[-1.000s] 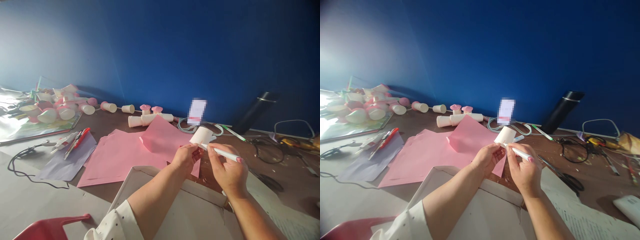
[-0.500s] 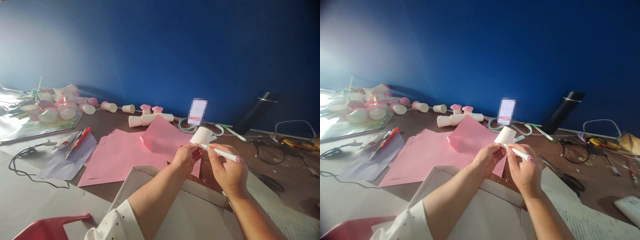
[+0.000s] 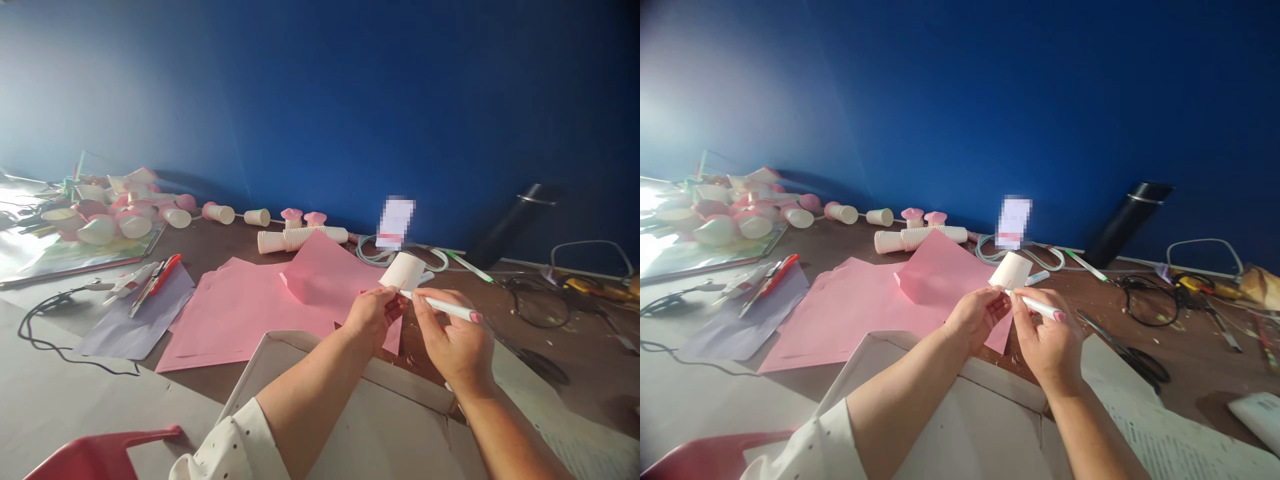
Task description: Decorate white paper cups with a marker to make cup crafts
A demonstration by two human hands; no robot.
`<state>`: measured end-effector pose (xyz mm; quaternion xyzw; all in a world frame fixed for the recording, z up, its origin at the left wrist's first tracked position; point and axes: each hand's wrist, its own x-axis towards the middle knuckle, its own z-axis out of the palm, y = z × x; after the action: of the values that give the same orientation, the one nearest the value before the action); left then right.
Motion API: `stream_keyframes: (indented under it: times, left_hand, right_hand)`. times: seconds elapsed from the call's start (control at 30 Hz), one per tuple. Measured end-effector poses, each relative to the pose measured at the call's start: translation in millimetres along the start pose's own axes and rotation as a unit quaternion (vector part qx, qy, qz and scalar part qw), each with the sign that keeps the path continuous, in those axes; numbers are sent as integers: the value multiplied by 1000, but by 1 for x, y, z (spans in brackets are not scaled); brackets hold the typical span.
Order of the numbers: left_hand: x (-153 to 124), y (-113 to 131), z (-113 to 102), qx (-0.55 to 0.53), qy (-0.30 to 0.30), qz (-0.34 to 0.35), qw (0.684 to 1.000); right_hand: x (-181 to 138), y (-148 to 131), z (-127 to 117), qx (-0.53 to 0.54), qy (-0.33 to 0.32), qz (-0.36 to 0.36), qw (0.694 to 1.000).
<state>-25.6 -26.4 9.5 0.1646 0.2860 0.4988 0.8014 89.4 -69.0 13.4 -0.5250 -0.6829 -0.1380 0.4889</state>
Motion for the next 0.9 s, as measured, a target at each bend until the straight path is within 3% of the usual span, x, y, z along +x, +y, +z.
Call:
stream_keyframes:
  times: [0.4,0.57,0.9]
  left_hand:
    - [2,-1,-2,-19,-3,-6,1000]
    - [-2,2,-1,-44,-24,-26,998]
    - [-1,4,-1,-13,17,-42,999]
  right_hand:
    - [1,-2,0,15,-5,5,1000]
    - [-2,2,-2,29,49,13,998]
    - [-3,6,-3,28,62,52,996]
